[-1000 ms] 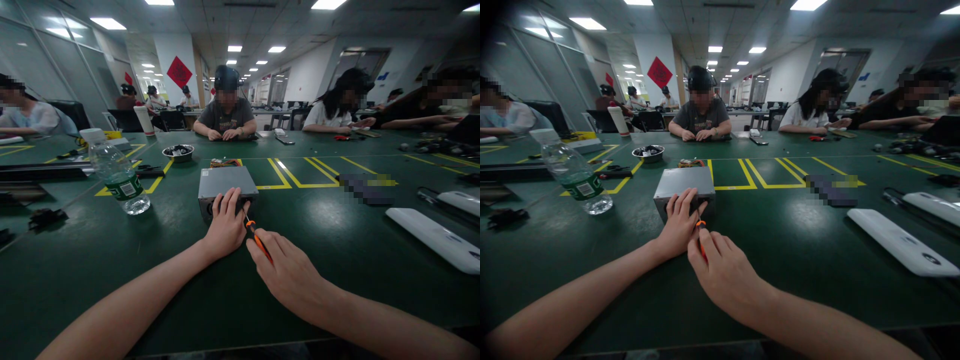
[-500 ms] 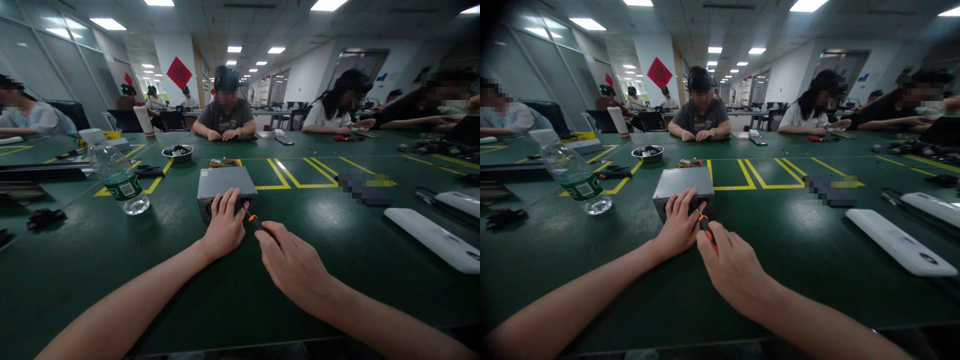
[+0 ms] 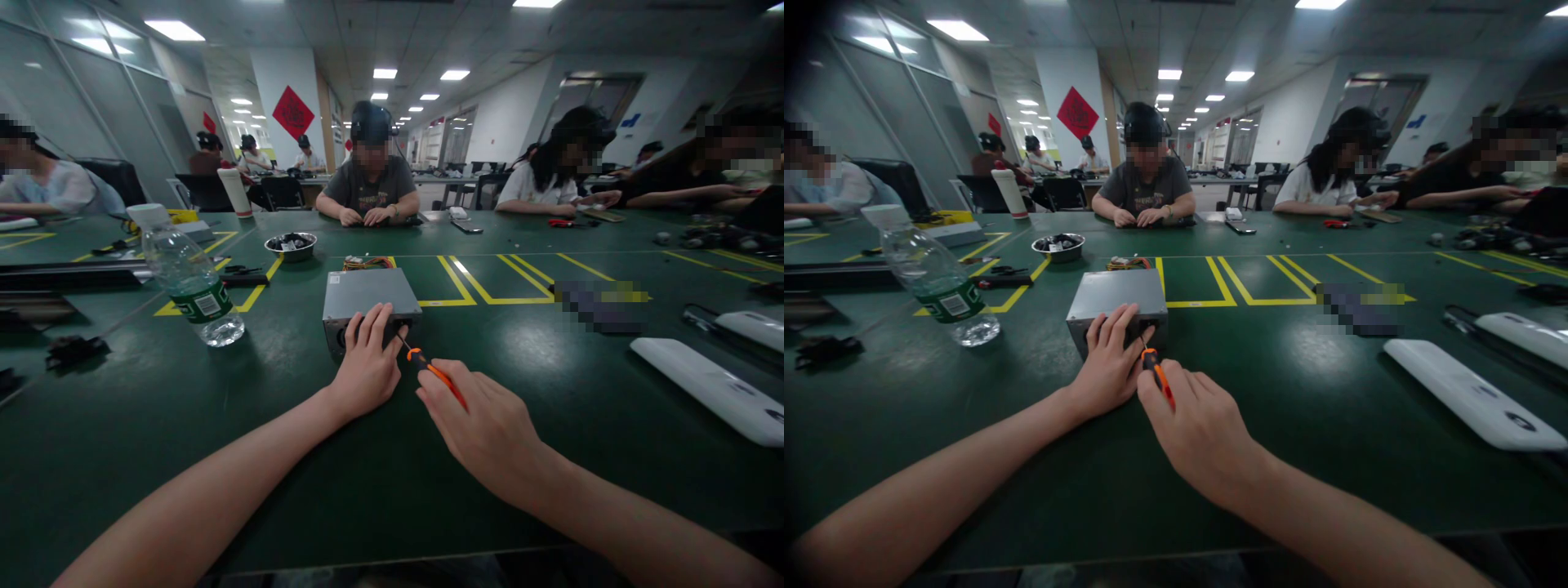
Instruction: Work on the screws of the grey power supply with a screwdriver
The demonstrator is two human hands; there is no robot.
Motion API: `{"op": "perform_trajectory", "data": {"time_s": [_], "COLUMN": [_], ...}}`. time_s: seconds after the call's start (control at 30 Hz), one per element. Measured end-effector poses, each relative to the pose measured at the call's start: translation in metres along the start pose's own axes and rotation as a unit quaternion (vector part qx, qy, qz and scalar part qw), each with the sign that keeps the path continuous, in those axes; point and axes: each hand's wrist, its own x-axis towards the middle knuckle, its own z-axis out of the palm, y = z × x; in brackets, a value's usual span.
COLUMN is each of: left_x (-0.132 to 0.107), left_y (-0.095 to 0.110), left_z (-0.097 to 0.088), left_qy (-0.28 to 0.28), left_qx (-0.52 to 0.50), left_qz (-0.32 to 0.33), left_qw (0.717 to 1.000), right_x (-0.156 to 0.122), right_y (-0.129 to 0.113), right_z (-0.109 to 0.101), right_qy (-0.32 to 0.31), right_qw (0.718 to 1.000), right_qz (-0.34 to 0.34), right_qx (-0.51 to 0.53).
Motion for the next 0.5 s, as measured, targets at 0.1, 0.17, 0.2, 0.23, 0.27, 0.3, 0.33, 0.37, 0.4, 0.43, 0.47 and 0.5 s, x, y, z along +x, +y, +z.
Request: {"op": "perform_trajectory", "data": {"time_s": [0.1,0.17,0.2,0.23,0.27,0.3,0.33,0.37,0.4,0.43,0.47,0.5], "left_x": [0.0001,0.0001,0.0,-0.0002,-0.0004,-0.0007,-0.001,-0.0014,-0.0017,-0.002,-0.0021,-0.0023], "left_y": [-0.0013,-0.0024,-0.003,-0.0036,-0.0044,-0.0051,-0.0058,-0.0065,-0.0071,-0.0075,-0.0078,-0.008], "left_z": [-0.0007,-0.002,-0.0029,-0.0038,-0.0046,-0.0052,-0.0057,-0.0059,-0.0058,-0.0056,-0.0052,-0.0048], "left_qy": [-0.004,-0.007,-0.009,-0.012,-0.013,-0.014,-0.014,-0.013,-0.009,-0.006,-0.004,-0.003], "left_qx": [0.0,-0.002,-0.004,-0.005,-0.006,-0.006,-0.006,-0.005,-0.003,-0.002,-0.001,0.0], "left_qz": [0.004,0.006,0.007,0.008,0.011,0.014,0.017,0.02,0.022,0.023,0.024,0.025], "left_qw": [1.0,1.0,1.0,1.0,1.0,1.0,1.0,1.0,1.0,1.0,1.0,1.0], "right_x": [-0.0003,0.0002,0.0005,0.0007,0.0008,0.0008,0.0006,0.0004,0.0003,0.0002,0.0003,0.0005], "right_y": [0.002,0.0013,0.0005,-0.0003,-0.001,-0.0015,-0.0016,-0.0013,-0.0009,-0.0004,0.0002,0.0005], "right_z": [-0.0009,-0.0011,-0.0008,-0.0005,0.0,0.0004,0.0006,0.0007,0.0006,0.0003,-0.0002,-0.0006], "right_qy": [-0.016,-0.018,-0.016,-0.013,-0.011,-0.009,-0.007,-0.006,-0.004,-0.002,0.0,0.001], "right_qw": [1.0,0.999,0.999,0.999,0.999,0.999,0.999,0.999,1.0,1.0,1.0,1.0], "right_qz": [0.021,0.031,0.035,0.034,0.029,0.02,0.009,-0.001,-0.007,-0.006,-0.003,0.001], "right_qx": [-0.013,-0.004,0.005,0.017,0.027,0.034,0.035,0.031,0.022,0.009,-0.002,-0.008]}}
